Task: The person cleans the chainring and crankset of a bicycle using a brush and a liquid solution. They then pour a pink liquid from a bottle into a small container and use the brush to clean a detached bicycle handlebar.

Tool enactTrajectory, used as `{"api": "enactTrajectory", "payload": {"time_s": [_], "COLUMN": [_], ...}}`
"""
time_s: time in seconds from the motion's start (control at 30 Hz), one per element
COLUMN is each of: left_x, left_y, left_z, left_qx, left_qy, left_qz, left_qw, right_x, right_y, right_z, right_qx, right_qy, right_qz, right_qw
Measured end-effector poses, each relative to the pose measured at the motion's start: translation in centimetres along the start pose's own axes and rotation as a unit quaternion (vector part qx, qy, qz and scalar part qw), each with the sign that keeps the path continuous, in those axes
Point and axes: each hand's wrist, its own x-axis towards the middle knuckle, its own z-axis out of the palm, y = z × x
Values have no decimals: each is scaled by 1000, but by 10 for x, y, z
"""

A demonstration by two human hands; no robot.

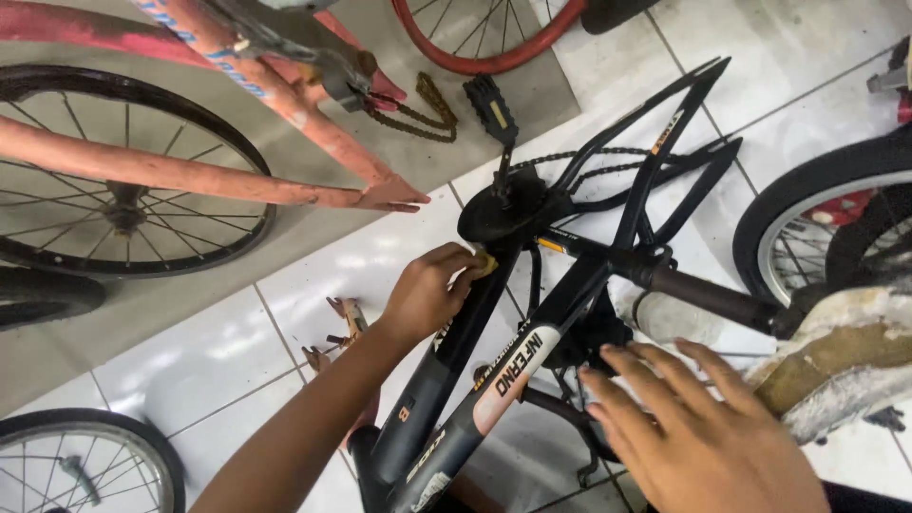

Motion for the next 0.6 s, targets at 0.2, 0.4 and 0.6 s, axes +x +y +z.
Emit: {"api": "enactTrajectory", "payload": {"time_s": [0.2,0.4,0.6], "left_x": [14,19,29], "left_y": [-29,36,108], "left_z": [15,-36,-55], "left_qx": [74,-45,-144], "left_qy": [-109,-212,-165], "left_qz": [18,-7,-85], "left_qw": [991,976,972], "right_x": [-18,-38,20], "right_y": [-32,-25,-24], "right_z": [23,51,-9], "right_qx": [42,-11,107], "right_qy": [24,-59,-259], "right_qz": [-54,-106,75], "right_qw": [997,993,957]}}
